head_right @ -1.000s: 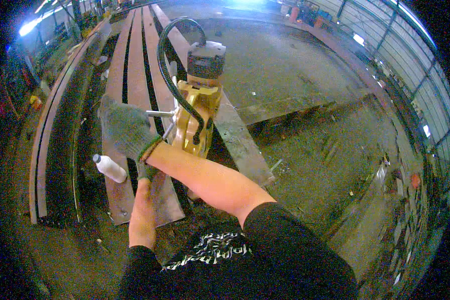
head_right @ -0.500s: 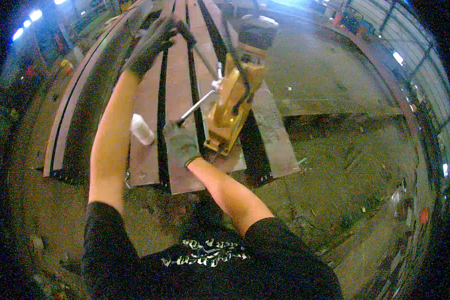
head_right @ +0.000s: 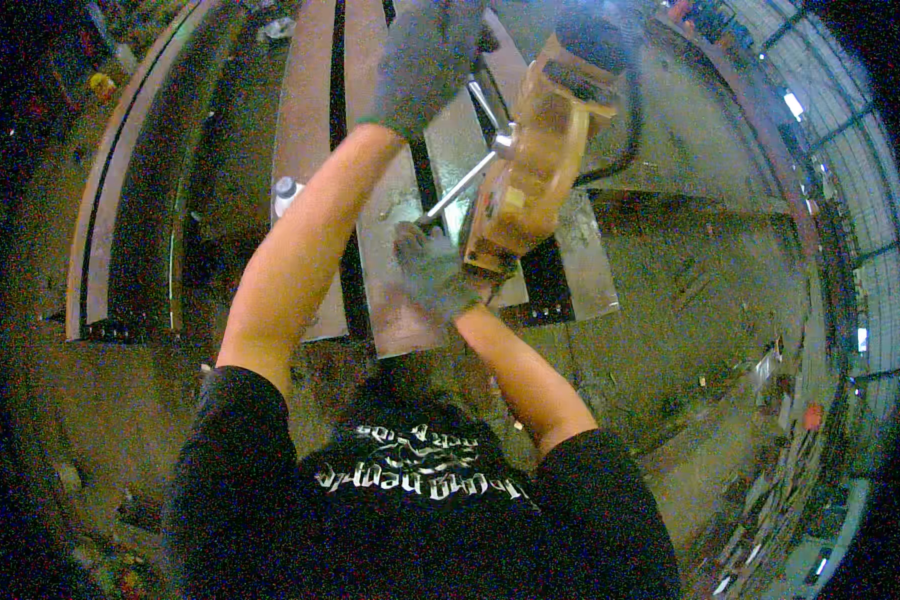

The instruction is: The person uses a handheld drill to create holes in a long metal beam, applying liquid from a bottle to the drilling site. They also open a tool case to select a hex key before returning to the drilling task.

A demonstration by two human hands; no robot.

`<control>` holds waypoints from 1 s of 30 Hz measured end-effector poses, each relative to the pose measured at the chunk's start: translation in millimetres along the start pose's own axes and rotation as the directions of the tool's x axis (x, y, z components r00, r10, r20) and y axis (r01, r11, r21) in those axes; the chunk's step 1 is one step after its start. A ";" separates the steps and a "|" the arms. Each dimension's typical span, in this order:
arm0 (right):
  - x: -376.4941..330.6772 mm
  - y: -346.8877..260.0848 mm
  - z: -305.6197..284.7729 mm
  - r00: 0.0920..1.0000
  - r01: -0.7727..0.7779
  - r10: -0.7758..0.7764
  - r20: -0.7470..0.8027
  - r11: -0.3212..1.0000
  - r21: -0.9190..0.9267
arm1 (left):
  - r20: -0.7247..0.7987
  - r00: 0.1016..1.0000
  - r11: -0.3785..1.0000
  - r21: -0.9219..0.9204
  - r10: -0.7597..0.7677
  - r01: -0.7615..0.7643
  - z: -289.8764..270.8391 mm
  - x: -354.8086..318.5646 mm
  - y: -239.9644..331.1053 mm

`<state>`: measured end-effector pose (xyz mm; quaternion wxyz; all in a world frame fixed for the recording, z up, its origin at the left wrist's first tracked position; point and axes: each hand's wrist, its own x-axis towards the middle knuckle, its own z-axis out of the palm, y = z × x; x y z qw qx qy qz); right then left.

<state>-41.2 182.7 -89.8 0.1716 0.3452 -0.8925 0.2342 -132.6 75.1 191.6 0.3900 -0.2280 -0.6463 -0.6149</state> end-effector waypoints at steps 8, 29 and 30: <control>-15.7 -27.6 -51.2 0.883 -0.466 0.332 0.330 0.701 0.541 | 0.183 0.974 0.989 0.089 -0.130 0.116 -6.1 8.0 7.1; -11.0 -60.7 -93.0 0.972 -0.207 0.169 0.161 0.944 0.258 | 0.179 0.984 0.895 0.435 0.021 -0.098 -15.3 39.6 -41.4; -7.9 -57.1 -85.1 0.983 -0.173 0.147 0.110 0.941 0.290 | 0.181 0.983 0.891 0.442 0.024 -0.103 -19.0 37.8 -37.0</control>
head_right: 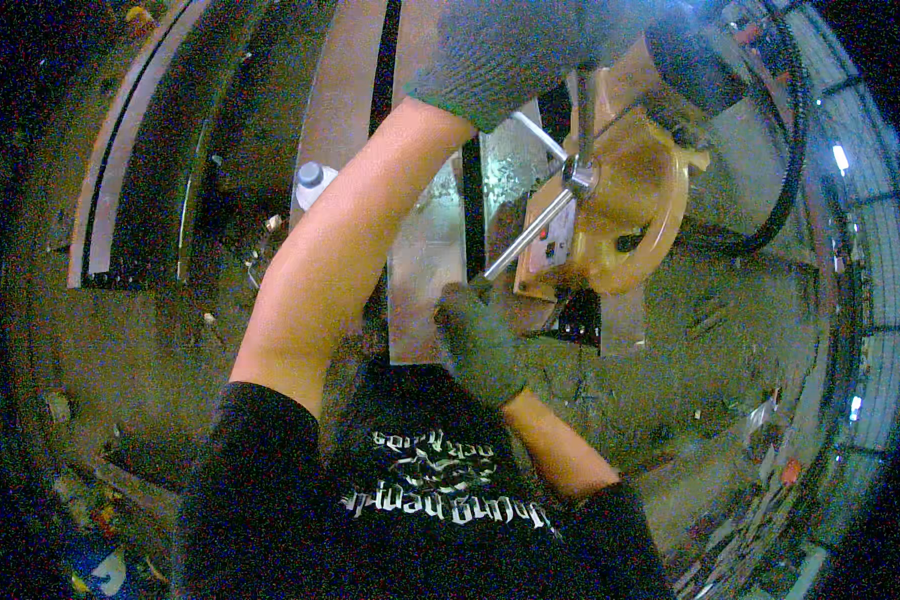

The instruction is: The person uses a handheld drill to create holes in a long metal beam, applying liquid from a bottle to the drilling site. They also open a tool case to select a hex key before returning to the drilling task.

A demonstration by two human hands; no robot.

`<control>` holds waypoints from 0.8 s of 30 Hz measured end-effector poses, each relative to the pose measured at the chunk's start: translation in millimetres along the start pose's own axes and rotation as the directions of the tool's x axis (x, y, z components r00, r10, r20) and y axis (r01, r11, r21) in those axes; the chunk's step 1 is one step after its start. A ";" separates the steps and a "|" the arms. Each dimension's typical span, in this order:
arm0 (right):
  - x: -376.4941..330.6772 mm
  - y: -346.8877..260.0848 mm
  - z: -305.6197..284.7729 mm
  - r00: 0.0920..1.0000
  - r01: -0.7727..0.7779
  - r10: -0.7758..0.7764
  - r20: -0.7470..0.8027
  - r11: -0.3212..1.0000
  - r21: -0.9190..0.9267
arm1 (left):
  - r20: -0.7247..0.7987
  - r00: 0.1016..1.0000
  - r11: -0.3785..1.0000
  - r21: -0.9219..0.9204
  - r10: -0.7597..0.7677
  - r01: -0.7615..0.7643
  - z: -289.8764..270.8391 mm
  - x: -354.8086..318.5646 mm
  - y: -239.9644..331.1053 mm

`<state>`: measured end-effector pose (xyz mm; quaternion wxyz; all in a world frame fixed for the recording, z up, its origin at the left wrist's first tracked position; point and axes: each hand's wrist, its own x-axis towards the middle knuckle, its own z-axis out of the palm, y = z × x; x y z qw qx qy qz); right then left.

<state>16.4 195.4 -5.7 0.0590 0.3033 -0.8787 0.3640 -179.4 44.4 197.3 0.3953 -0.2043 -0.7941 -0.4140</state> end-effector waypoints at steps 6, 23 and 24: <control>-12.0 -11.7 -18.7 0.996 -0.024 0.039 0.086 0.984 -0.175 | -0.032 0.999 1.000 0.017 -0.007 0.008 -9.9 -13.7 -1.4; -42.2 -25.1 -65.9 0.997 -0.077 0.077 -0.005 0.995 -0.067 | -0.139 0.946 0.931 0.187 -0.291 0.314 -3.6 -40.2 -83.1; -47.1 -21.6 -65.2 0.989 -0.121 0.121 -0.082 0.993 -0.001 | -0.121 0.942 0.926 0.184 -0.312 0.330 7.6 -32.3 -81.7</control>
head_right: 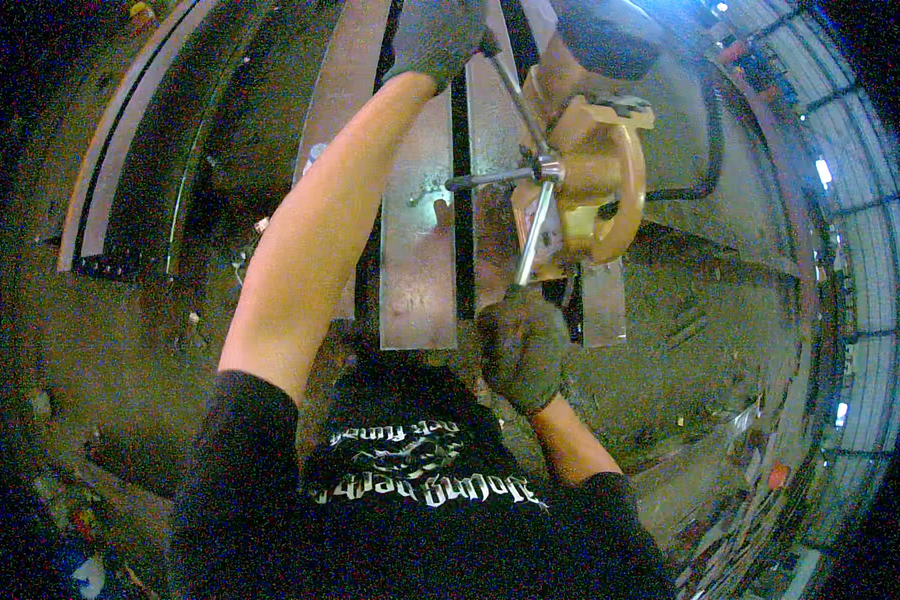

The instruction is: The person uses a handheld drill to create holes in a long metal beam, applying liquid from a bottle to the drilling site. They also open a tool case to select a hex key before returning to the drilling task.

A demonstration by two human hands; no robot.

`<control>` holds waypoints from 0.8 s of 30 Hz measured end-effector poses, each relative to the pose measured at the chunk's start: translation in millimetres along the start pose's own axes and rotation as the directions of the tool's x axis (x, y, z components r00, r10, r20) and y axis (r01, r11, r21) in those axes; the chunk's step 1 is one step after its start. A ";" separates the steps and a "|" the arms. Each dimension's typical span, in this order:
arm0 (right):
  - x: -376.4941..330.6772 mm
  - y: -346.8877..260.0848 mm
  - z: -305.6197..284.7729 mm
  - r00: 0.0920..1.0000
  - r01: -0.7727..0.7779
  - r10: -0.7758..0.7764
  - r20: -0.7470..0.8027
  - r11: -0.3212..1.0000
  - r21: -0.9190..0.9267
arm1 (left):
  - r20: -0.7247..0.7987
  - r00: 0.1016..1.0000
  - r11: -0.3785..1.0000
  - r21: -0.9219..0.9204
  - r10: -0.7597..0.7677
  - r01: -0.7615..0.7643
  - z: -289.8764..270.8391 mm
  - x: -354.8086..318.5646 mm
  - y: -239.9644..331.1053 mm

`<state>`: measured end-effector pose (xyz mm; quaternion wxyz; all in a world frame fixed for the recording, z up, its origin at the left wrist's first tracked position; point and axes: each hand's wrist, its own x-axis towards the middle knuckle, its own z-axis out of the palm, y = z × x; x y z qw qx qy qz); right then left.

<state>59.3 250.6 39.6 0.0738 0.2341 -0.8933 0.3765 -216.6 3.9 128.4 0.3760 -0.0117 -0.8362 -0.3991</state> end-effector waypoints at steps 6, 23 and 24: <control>39.7 -27.8 -1.8 0.896 0.048 0.127 -0.426 0.925 0.378 | 0.117 0.976 0.953 0.223 0.181 -0.204 60.9 49.0 -27.6; 67.9 -69.7 -36.9 0.956 -0.024 0.072 -0.284 0.985 0.171 | 0.322 0.947 0.988 -0.147 0.007 0.043 1.9 6.1 38.4; 68.0 -69.9 -39.5 0.961 -0.013 0.060 -0.268 0.985 0.173 | 0.252 0.966 0.988 -0.151 0.061 -0.023 -12.8 -15.4 49.1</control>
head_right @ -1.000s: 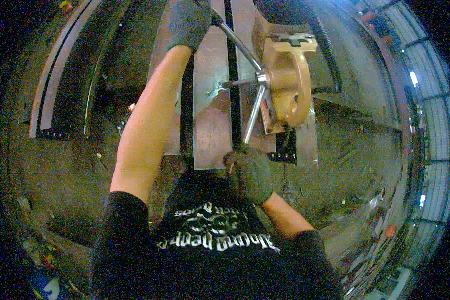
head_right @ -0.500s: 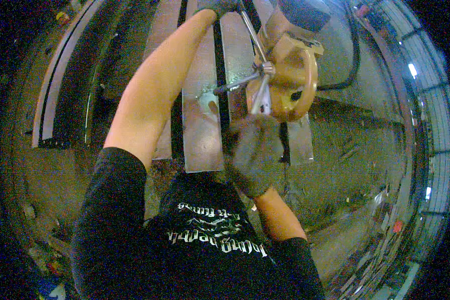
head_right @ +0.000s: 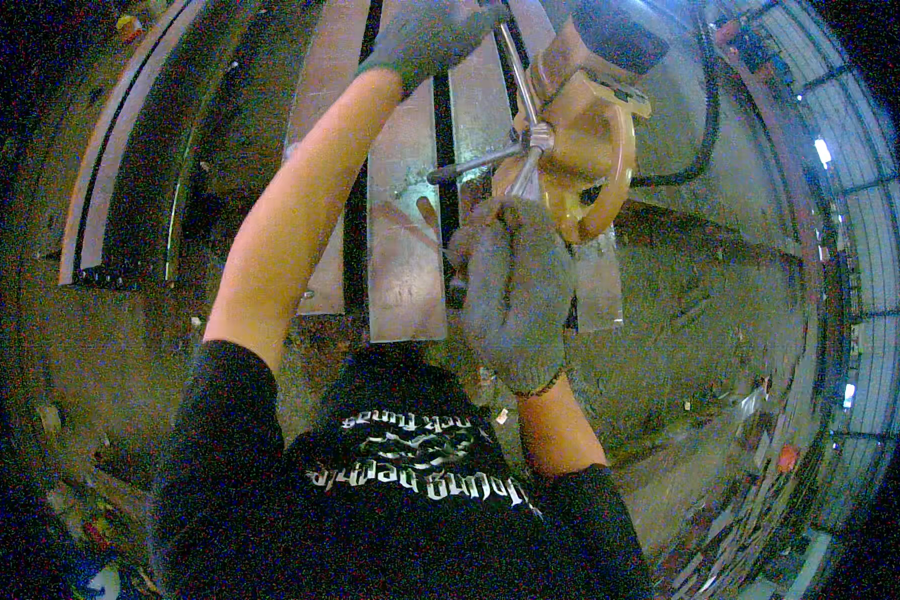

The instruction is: The person uses a handheld drill to create holes in a long metal beam, applying liquid from a bottle to the drilling site. They also open a tool case to select a hex key before returning to the drilling task.

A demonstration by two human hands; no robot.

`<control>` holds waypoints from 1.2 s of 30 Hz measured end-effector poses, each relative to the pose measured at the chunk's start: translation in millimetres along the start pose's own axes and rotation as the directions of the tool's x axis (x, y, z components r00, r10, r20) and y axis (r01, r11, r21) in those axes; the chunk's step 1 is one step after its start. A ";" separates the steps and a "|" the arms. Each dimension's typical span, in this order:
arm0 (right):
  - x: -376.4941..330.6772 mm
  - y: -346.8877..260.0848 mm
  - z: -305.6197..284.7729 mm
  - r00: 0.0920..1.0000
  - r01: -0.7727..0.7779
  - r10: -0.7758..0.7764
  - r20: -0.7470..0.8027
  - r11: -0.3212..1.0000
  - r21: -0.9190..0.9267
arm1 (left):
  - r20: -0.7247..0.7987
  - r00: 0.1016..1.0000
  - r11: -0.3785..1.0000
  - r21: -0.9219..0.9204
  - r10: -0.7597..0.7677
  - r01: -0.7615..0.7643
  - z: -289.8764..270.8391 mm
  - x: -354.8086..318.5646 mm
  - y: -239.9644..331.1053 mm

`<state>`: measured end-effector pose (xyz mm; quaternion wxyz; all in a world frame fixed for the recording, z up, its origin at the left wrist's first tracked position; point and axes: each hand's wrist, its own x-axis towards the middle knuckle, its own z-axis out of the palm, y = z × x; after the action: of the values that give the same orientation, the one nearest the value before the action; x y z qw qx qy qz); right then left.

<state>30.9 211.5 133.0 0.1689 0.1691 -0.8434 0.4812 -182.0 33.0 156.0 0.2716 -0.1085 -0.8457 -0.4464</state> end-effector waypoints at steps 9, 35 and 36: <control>-5.2 17.4 -8.6 0.991 0.097 -0.082 -0.110 0.985 0.142 | 0.074 0.975 0.960 -0.175 -0.209 0.219 -56.0 -228.1 20.9; -71.1 -140.4 239.8 0.893 0.380 -0.398 -0.211 0.917 -0.123 | -0.352 0.004 0.253 -0.662 -0.936 0.706 -377.5 -699.4 -160.9; -98.9 -168.1 289.5 0.981 0.190 -0.184 -0.062 0.977 0.099 | -0.405 0.004 0.275 -0.613 -0.914 0.741 -404.6 -713.6 -161.0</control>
<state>158.3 -108.5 76.7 0.2266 0.2436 -0.7926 0.5109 487.6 -347.4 -169.3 0.2392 0.5655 -0.5010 -0.6099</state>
